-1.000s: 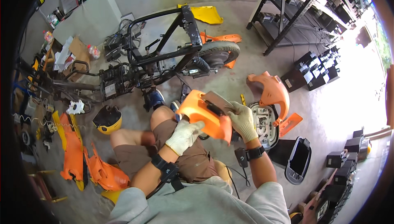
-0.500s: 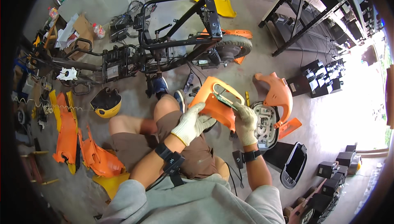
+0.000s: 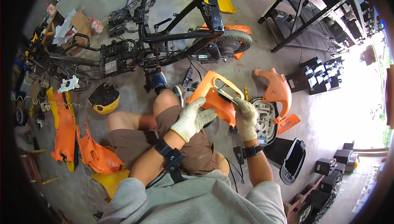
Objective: The person picks up an orange plastic cover and a license plate, then aligns them together. They insert a bolt into the assembly and use a wrench to tighten it, securing the plate to the cover.
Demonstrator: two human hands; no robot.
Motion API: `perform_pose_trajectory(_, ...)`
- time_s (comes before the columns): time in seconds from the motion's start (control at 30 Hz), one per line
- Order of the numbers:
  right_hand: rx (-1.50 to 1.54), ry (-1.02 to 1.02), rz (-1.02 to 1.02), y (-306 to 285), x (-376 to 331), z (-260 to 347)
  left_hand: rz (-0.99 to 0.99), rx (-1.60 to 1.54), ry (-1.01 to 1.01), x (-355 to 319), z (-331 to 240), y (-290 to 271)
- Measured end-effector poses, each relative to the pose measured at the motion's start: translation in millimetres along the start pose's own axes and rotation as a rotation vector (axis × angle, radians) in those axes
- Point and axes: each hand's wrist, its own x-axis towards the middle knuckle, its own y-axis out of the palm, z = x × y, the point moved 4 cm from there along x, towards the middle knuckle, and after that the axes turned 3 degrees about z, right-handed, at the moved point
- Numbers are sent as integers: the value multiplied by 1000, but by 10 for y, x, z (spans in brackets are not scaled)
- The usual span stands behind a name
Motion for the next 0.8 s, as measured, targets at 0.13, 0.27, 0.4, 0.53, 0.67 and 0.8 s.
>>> perform_pose_trajectory(0.13,5,10,-9,-4,4,-11,4,5,10,30,9,-35)
perform_pose_trajectory(0.27,1,52,11,-9,16,-25,11,-17,9,51,22,-64)
perform_pose_trajectory(0.4,58,100,38,-29,49,-87,9,-11,24,42,12,-54)
perform_pose_trajectory(0.53,520,441,74,-50,112,-357,-5,53,26,-5,-5,6)
perform_pose_trajectory(0.67,624,580,151,-107,204,-555,10,171,46,-34,-4,66)
perform_pose_trajectory(0.8,578,595,182,-120,268,-581,3,185,46,-3,25,60)
